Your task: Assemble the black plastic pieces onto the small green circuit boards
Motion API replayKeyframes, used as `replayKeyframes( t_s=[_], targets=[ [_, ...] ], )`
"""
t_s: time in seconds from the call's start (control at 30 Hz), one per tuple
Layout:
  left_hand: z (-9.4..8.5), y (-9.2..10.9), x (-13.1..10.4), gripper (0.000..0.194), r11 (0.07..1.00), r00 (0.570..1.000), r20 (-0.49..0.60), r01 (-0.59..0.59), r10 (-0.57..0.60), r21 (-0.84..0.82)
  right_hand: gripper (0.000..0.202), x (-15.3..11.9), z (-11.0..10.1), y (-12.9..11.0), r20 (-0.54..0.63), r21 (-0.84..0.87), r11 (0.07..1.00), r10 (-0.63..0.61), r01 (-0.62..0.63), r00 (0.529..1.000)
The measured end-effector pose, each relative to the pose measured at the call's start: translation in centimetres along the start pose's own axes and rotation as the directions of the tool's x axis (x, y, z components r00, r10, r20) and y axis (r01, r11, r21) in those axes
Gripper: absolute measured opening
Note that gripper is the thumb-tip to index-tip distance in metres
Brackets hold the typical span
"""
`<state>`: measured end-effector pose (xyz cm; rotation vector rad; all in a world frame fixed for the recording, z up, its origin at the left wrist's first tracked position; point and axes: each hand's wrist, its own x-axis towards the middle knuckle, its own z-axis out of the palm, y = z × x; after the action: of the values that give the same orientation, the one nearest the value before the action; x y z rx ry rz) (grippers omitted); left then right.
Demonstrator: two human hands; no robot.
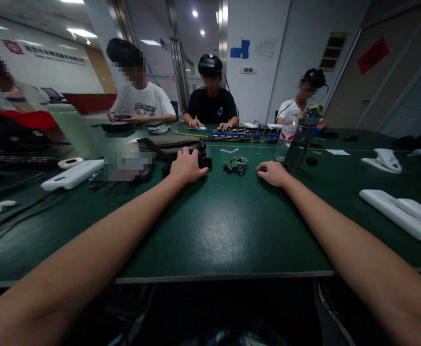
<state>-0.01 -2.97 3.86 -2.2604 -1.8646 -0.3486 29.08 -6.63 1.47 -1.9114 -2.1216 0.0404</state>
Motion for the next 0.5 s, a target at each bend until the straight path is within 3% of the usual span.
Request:
replayKeyframes(
  t_s=[0.1, 0.2, 0.3, 0.5],
  targets=[
    [-0.41, -0.06, -0.17, 0.082, 0.995, 0.996, 0.004, 0.087, -0.088, 0.053, 0.029, 0.06, 0.06, 0.10, -0.004, -0.002, 1.000, -0.006, 0.006, 1.000],
    [-0.44, -0.41, -0.18, 0.087, 0.987, 0.983, 0.091, 0.153, -0.157, 0.047, 0.029, 0.11, 0.12, 0.17, -0.005, -0.001, 1.000, -0.007, 0.007, 1.000],
    [-0.14, -0.80, -0.03, 0.085, 0.988, 0.979, 0.137, 0.146, -0.151, 0.040, 0.028, 0.13, 0.18, 0.18, -0.007, -0.001, 1.000, -0.001, 0.001, 1.000],
    [-0.27, -0.51, 0.05, 0.086, 0.990, 0.987, 0.085, 0.139, -0.137, -0.016, 0.029, 0.07, 0.14, 0.10, -0.003, 0.000, 1.000, 0.008, -0.008, 1.000]
  ],
)
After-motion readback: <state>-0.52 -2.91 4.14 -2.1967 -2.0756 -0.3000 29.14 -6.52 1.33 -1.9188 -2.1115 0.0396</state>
